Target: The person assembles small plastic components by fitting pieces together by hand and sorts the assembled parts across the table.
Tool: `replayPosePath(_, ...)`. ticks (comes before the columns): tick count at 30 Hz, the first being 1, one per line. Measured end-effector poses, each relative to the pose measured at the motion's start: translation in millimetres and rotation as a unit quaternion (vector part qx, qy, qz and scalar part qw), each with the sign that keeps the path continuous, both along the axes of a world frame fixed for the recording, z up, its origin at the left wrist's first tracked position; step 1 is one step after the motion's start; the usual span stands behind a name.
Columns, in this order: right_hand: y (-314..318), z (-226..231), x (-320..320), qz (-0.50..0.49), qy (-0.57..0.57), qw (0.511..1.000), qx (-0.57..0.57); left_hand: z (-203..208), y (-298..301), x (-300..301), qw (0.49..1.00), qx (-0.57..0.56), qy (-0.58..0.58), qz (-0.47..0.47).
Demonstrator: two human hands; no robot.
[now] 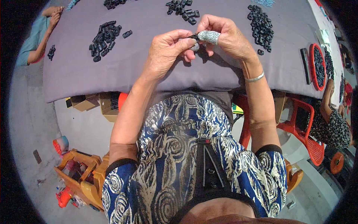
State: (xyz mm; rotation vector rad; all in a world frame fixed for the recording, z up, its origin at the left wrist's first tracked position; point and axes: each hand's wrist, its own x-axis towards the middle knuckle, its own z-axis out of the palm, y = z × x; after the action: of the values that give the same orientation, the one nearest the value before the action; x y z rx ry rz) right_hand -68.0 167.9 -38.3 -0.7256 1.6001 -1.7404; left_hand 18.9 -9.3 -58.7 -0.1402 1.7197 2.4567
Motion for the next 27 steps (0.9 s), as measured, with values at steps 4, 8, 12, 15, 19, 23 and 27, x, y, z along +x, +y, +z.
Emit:
replayPosePath(4,-1,-3,-1,0.009,0.094,0.994,0.048,-9,2,0,1.0,0.01,0.006,-0.001)
replayPosePath(8,0,-7,-3,0.019,0.104,0.992,0.075,-14,3,-1,1.0,-0.021,0.012,0.002)
replayPosePath(12,1,-9,-4,0.022,0.133,0.987,0.09,-12,1,0,0.998,-0.055,0.009,-0.015)
replayPosePath(15,1,-9,-4,0.023,0.128,0.986,0.1,-16,-3,-2,0.998,-0.047,0.028,-0.037)
replayPosePath(19,1,-10,-5,0.029,0.124,0.985,0.114,-14,-3,-1,0.998,-0.044,0.003,-0.038)
replayPosePath(23,-2,-12,-3,0.009,0.109,0.99,0.089,-13,-4,-1,0.998,-0.052,0.002,-0.045)
replayPosePath(27,-3,-15,-4,0.012,0.116,0.989,0.094,-15,-2,-1,0.996,-0.078,0.0,-0.04)
